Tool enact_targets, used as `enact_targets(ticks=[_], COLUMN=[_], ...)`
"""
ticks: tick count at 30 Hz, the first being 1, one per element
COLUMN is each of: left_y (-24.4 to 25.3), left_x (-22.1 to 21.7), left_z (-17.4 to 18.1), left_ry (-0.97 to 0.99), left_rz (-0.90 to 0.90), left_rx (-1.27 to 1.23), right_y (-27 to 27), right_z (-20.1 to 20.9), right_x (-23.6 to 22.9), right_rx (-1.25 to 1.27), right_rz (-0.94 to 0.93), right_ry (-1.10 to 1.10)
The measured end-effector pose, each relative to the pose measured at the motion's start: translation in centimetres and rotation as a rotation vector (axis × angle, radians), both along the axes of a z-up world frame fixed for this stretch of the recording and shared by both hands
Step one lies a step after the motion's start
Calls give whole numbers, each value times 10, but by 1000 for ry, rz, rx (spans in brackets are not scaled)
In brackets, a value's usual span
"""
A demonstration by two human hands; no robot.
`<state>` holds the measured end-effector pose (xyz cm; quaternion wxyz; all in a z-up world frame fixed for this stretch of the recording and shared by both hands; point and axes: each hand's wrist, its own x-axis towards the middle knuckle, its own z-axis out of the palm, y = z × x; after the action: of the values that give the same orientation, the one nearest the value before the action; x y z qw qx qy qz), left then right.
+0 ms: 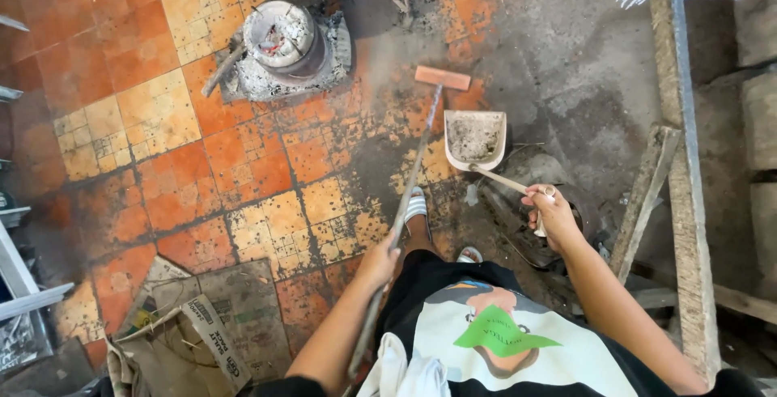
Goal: The person walks through a cluttered workshop and sweeps debris on a tiled floor into a dustpan using a broom. They repeatedly sweep near a charcoal stove and a large black barrel, then set the broom and dustpan aside.
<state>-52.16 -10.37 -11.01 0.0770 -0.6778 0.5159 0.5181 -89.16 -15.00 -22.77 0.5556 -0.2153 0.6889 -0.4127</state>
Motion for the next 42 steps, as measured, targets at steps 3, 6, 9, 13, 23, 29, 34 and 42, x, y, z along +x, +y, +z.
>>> enact_targets(ticks=[3,6,9,13,23,29,34,42], left_y=[-53,-97,-173,-268,-171,-98,-172,-320], left_x=[-48,-66,-90,-129,-88,-49,-83,-79], left_z=[33,-115,-177,-206,-43,-92,-103,-82], left_ry=[-12,88,227,132,168,41,6,66], left_rz=[52,132,245,221,150,95,81,9], left_rx=[-16,-36,-140,-295,-223,-72,-80,-340], right_y=[2,4,5,8,11,5,-1,-31], right_z=[4,7,25,30,27,31,30,23], right_x=[3,5,12,16,11,4,3,18], right_rx=[-11,-14,-14,-23,-20,6,-2,-19], right_rz=[-22,-36,-91,-120,-191,-201,-212,-269], right_ry=[2,15,11,3,-35,-76,-69,-33])
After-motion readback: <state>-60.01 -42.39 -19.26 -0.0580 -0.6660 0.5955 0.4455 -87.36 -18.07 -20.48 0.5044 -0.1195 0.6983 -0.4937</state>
